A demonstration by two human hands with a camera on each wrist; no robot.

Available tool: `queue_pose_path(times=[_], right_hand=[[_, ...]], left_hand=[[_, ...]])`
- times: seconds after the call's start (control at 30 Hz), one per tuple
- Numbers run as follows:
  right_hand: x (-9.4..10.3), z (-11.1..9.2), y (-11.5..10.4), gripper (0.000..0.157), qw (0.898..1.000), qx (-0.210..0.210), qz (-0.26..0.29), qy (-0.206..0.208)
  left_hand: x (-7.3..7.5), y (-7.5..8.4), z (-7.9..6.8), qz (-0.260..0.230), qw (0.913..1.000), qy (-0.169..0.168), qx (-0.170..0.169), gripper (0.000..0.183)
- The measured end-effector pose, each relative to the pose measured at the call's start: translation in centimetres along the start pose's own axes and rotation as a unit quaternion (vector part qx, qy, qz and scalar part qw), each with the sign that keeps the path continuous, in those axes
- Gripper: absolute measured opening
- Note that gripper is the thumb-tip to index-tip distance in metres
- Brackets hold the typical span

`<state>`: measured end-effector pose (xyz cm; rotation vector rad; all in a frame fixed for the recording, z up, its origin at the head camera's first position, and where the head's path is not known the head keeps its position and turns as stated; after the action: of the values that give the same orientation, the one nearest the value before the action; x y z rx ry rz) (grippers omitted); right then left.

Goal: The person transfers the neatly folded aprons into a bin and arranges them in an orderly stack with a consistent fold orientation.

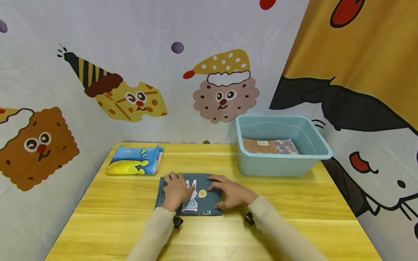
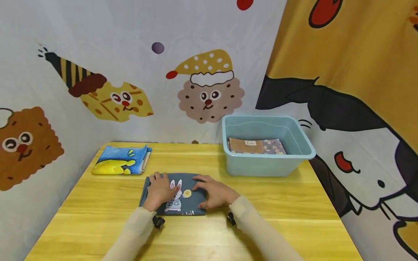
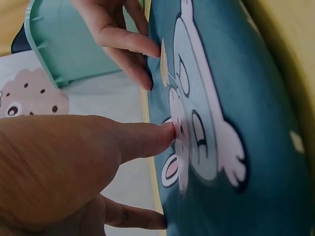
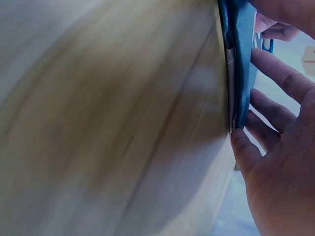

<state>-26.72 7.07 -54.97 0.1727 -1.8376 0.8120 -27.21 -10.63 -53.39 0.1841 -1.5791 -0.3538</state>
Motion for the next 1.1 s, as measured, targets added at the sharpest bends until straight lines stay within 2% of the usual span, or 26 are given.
queue_pose_path(times=[0.17, 0.33, 0.57, 0.67, 0.77, 0.9, 1.0, 1.1], right_hand=[[0.3, -0.6, 1.2, 0.056, 1.000, -0.002, 0.010, 0.001], [0.9, -1.3, 1.8, 0.054, 1.000, 0.015, 0.023, 0.010], [1.2, -1.8, 3.0, 0.053, 0.999, 0.014, 0.033, 0.014], [1.3, -1.9, 3.2, 0.053, 0.999, 0.015, 0.031, 0.019], [1.4, -2.0, 3.2, 0.052, 0.999, 0.010, 0.030, 0.025], [1.6, -2.0, 3.1, 0.049, 0.999, -0.015, 0.043, 0.031], [2.0, -2.2, 3.0, 0.050, 0.996, -0.042, 0.070, 0.040], [2.7, -2.3, 3.0, 0.060, 0.991, -0.071, 0.100, 0.057]], left_hand=[[-0.4, 1.1, 0.4, 0.009, 0.9999, 0.005, 0.000, 0.075], [-0.8, 2.2, 0.6, 0.017, 0.9998, 0.008, 0.001, 0.076], [-1.0, 3.2, 0.7, 0.017, 0.9995, 0.028, 0.002, 0.073], [-1.0, 3.3, 0.8, 0.026, 0.9994, 0.025, 0.001, 0.074], [-1.0, 3.1, 0.8, 0.030, 0.9995, 0.006, -0.004, 0.076], [-0.4, 2.4, 0.9, 0.003, 0.9997, -0.012, -0.023, 0.071], [0.6, 1.7, 1.1, -0.039, 0.9984, 0.005, -0.041, 0.060], [1.7, 0.8, 1.1, -0.083, 0.9944, 0.033, -0.057, 0.051]])
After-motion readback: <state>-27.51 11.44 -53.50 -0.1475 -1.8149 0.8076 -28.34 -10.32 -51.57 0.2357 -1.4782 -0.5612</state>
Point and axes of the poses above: each hand's wrist, its own z-axis towards the middle knuckle, its own x-axis out of the back of the hand, y = z × x, the point moved 10 cm from there along z, towards the middle knuckle, and after that the axes turned 14 degrees about -x, right-handed, at the moved point
